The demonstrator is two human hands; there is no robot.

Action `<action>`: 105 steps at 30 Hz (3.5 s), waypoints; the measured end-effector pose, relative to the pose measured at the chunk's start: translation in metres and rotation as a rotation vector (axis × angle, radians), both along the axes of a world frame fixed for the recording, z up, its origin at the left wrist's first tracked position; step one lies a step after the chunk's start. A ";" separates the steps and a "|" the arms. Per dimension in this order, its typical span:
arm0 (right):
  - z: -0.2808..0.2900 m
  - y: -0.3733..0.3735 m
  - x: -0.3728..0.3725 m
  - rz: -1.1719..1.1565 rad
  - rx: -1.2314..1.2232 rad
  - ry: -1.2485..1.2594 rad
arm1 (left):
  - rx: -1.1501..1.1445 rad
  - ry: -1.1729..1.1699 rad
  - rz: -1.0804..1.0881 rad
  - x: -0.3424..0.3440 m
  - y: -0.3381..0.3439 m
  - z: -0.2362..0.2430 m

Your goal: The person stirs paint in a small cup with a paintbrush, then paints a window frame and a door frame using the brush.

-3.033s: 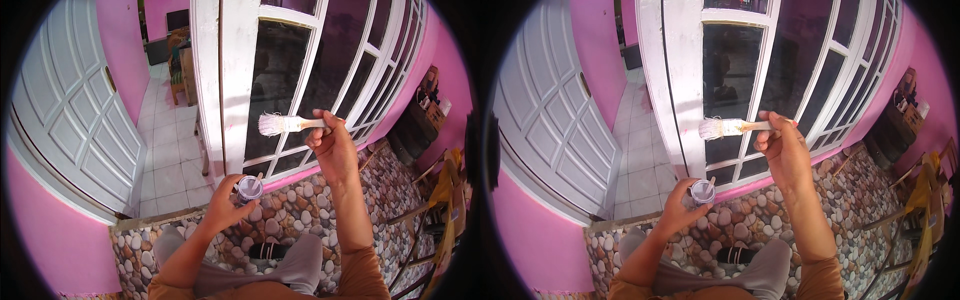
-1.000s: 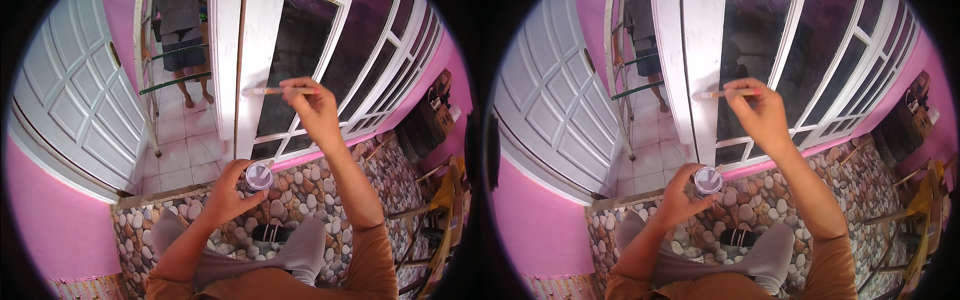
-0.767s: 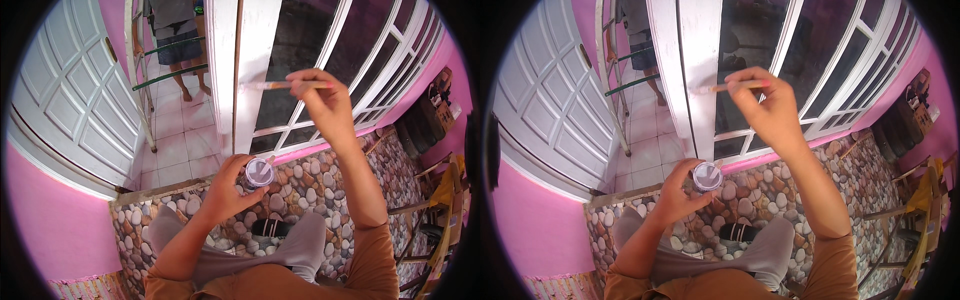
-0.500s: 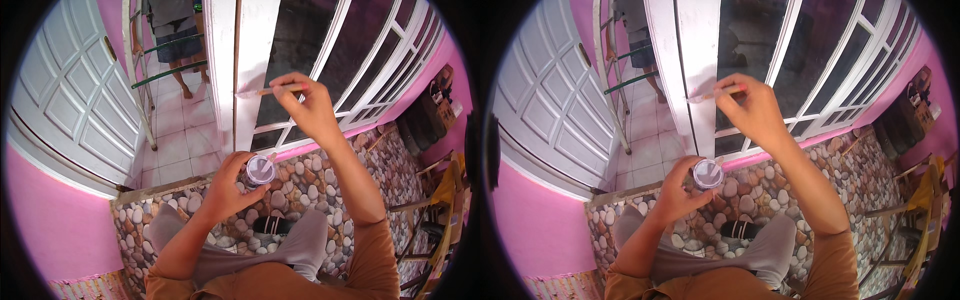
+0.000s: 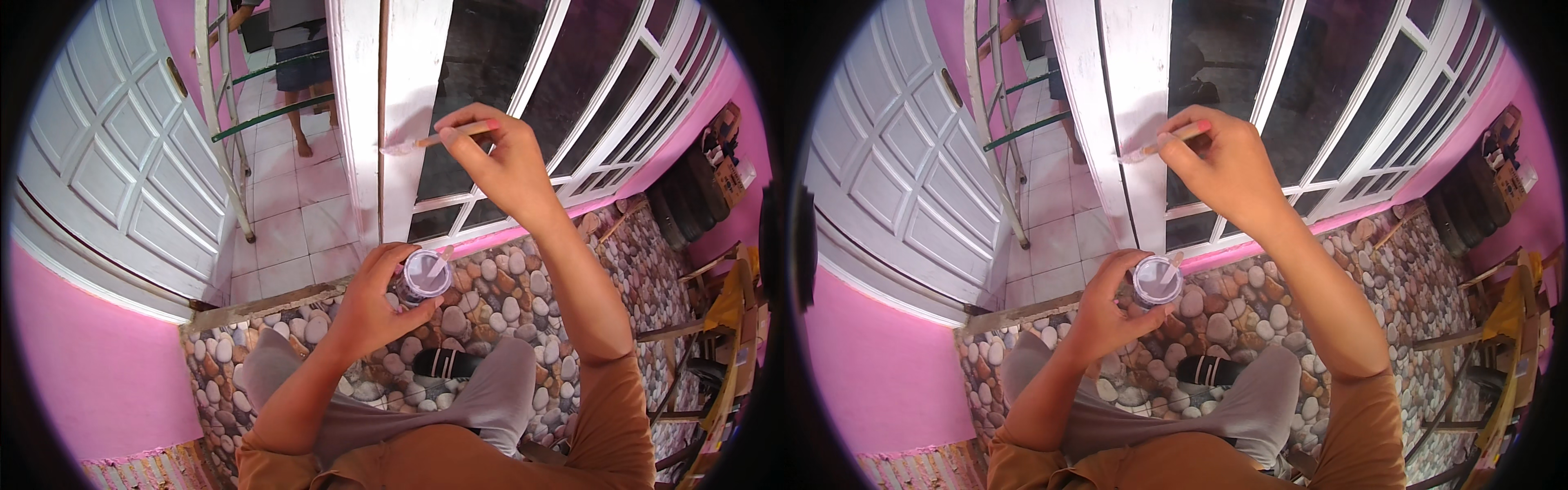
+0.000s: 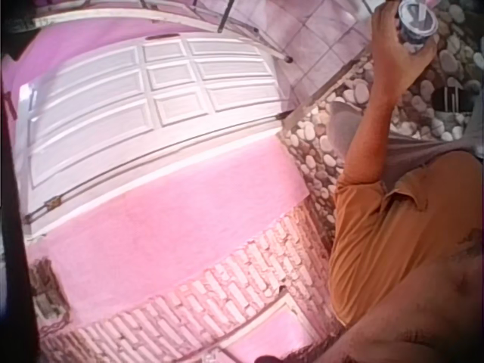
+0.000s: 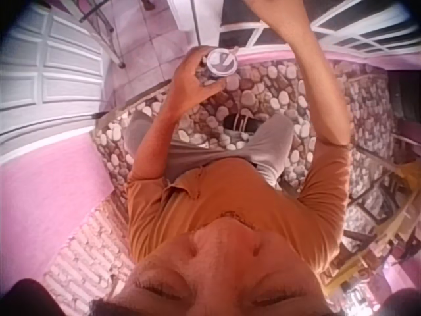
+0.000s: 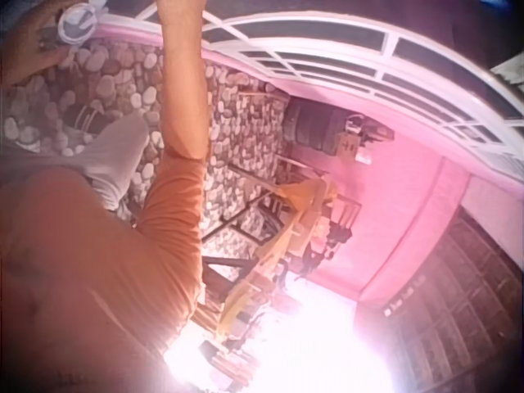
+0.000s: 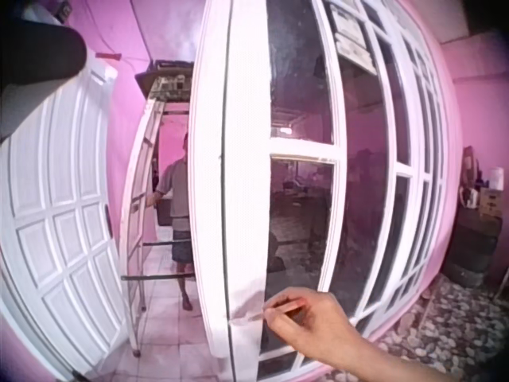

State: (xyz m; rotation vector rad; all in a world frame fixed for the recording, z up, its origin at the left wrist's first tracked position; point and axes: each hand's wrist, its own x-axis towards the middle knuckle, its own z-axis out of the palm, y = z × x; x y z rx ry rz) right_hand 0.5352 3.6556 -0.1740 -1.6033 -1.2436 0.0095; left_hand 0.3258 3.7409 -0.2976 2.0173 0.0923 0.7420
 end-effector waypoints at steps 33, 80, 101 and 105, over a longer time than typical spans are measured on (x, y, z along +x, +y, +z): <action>0.083 -0.058 0.025 -0.090 0.468 0.122 | -0.002 0.037 -0.025 0.007 -0.002 -0.003; 0.155 -0.035 0.070 -0.108 0.611 -0.121 | -0.034 0.026 -0.047 0.011 -0.002 -0.006; 0.161 -0.059 0.087 -0.233 0.601 -0.169 | -0.016 0.046 -0.045 0.013 -0.003 -0.003; 0.165 -0.067 0.078 -0.380 0.553 -0.206 | -0.023 0.043 -0.051 0.011 -0.002 -0.001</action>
